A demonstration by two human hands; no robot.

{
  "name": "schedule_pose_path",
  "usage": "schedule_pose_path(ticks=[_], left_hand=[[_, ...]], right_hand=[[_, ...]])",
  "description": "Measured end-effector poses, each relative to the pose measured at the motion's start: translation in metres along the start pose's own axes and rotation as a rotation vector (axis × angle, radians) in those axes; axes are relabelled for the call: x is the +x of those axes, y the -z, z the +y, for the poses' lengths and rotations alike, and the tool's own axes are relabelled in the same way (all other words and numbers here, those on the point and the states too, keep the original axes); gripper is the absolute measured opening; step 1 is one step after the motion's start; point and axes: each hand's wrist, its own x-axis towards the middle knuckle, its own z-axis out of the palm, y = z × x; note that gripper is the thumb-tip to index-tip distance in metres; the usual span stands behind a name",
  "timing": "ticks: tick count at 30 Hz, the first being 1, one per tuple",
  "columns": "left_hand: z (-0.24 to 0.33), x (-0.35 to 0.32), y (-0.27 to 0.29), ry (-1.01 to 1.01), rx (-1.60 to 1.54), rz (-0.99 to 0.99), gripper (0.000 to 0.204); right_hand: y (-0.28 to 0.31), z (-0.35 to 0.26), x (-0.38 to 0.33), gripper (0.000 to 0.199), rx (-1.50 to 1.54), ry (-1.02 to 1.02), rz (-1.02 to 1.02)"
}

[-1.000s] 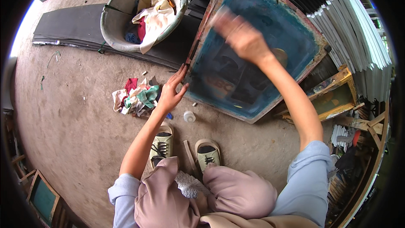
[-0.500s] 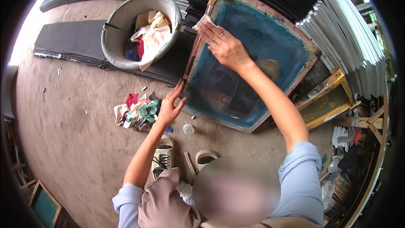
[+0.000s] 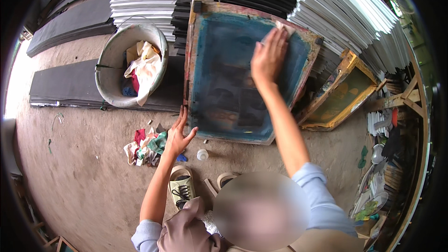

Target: The person sits on the floor and cleans a rectangular printing plate. They use a cloth and a small bottle of liquid to wipe the surface repeatedly, then use a blue scraper to remove residue from the plate.

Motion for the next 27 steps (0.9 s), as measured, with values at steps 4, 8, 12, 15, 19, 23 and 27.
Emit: schedule_pose_path(ticks=[4, 8, 12, 15, 19, 23, 27], left_hand=[[-0.004, 0.003, -0.004, -0.001, -0.036, -0.007, 0.079], [-0.008, 0.001, 0.009, 0.019, -0.052, -0.046, 0.078], [-0.001, 0.002, 0.003, 0.034, -0.016, -0.047, 0.076], [-0.004, 0.002, 0.002, 0.026, -0.037, -0.045, 0.076], [0.003, 0.003, 0.004, 0.043, -0.013, -0.073, 0.077], [0.006, 0.004, 0.008, 0.066, -0.053, -0.076, 0.078], [0.012, 0.004, 0.003, 0.076, -0.076, -0.131, 0.08]], right_hand=[[-0.022, -0.057, -0.008, 0.064, 0.289, 0.422, -0.198], [-0.001, 0.002, 0.008, 0.062, 0.015, 0.156, -0.125], [0.014, 0.05, -0.005, 0.063, -0.037, -0.15, 0.067], [0.021, 0.038, -0.036, 0.064, 0.209, 0.376, -0.34], [0.035, 0.093, -0.013, 0.057, -0.043, -0.058, 0.001], [0.037, 0.064, -0.066, 0.061, 0.051, 0.169, -0.244], [0.063, 0.118, -0.122, 0.064, 0.062, 0.565, -0.564]])
